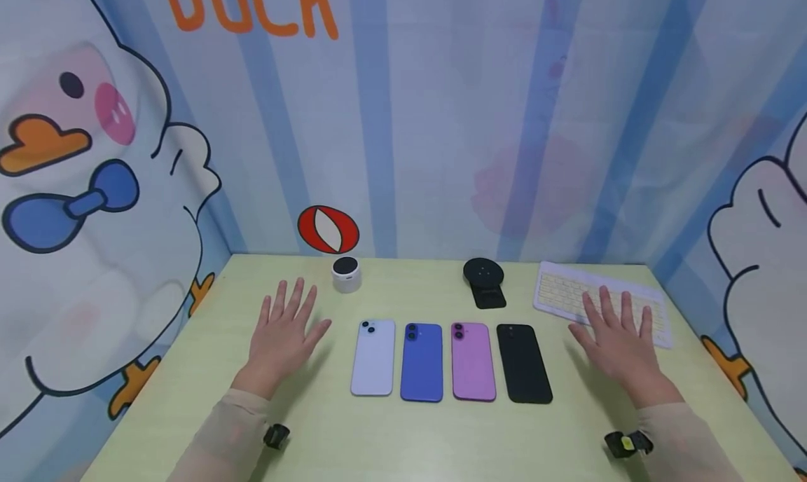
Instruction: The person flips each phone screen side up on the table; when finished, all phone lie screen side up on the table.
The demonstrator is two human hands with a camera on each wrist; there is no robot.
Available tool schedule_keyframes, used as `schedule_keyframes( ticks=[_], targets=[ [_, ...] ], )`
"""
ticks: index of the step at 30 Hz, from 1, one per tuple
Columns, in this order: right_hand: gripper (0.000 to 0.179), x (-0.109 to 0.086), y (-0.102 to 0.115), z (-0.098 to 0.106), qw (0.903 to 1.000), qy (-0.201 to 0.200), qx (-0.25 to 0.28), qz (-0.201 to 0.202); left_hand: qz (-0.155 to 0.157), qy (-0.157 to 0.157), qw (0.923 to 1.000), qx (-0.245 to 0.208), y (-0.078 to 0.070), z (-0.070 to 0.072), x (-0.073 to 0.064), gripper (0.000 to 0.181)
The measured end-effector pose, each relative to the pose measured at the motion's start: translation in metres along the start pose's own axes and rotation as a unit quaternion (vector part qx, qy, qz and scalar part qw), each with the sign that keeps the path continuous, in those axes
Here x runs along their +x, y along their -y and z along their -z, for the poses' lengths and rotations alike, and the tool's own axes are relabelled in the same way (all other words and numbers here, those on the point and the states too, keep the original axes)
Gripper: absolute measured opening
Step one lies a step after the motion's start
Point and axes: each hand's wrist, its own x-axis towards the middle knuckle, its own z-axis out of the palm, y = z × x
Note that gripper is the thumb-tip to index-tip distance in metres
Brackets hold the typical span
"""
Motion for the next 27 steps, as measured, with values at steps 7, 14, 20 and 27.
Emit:
schedule_keyframes(
  ticks=[7, 14, 20, 27],
  targets=[
    [0.066, 0.005, 0.028, -0.012, 0.9969, -0.043, 0.006, 0.066, -0.027, 0.033, 0.9990, -0.014, 0.002, 0.000, -0.002, 0.077],
    [0.047, 0.013, 0.083, -0.018, 0.9901, -0.054, 0.044, 0.122, -0.060, 0.070, 0.9937, -0.064, 0.002, 0.002, -0.006, 0.068],
    [0.042, 0.035, 0.134, -0.029, 0.9807, -0.008, 0.109, 0.162, -0.061, 0.097, 0.9853, -0.127, -0.007, 0.005, -0.014, 0.053],
    [0.043, 0.059, 0.188, -0.049, 0.9568, 0.075, 0.168, 0.225, -0.049, 0.136, 0.9760, -0.162, -0.022, 0.000, -0.021, 0.059]
  ],
)
